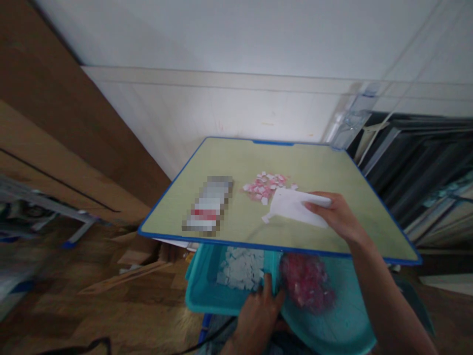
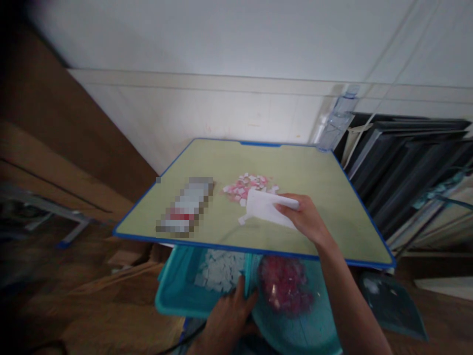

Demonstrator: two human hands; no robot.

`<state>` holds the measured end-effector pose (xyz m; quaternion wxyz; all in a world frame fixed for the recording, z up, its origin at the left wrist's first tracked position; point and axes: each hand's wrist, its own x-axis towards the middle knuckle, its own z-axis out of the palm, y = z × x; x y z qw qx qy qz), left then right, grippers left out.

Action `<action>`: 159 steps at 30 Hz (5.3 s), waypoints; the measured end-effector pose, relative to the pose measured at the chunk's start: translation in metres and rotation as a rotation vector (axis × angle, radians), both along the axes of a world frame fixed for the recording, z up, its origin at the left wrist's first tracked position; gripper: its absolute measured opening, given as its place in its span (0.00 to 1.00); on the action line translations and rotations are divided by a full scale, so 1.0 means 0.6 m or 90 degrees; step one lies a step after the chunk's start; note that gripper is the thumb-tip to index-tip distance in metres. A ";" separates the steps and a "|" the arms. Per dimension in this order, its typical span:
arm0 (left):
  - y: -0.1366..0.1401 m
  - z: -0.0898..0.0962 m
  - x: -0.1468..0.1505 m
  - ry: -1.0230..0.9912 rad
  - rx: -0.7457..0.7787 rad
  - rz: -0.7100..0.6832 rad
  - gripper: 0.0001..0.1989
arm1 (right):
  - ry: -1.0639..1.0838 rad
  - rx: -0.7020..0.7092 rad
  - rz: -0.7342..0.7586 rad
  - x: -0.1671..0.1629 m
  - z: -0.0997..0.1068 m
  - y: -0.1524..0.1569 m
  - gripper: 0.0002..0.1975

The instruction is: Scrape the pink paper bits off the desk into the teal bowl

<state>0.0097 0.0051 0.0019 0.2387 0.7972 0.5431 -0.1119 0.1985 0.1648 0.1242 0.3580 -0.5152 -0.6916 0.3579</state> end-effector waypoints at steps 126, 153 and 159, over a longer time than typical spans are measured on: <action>-0.002 0.017 0.001 -0.014 0.043 -0.021 0.31 | -0.048 -0.018 0.235 -0.075 0.012 -0.028 0.12; -0.002 0.008 -0.001 -0.022 0.062 -0.029 0.31 | -0.053 0.166 0.033 -0.039 0.010 0.045 0.15; 0.003 0.011 -0.001 -0.022 0.024 -0.025 0.33 | -0.076 0.124 0.100 -0.031 0.014 0.048 0.13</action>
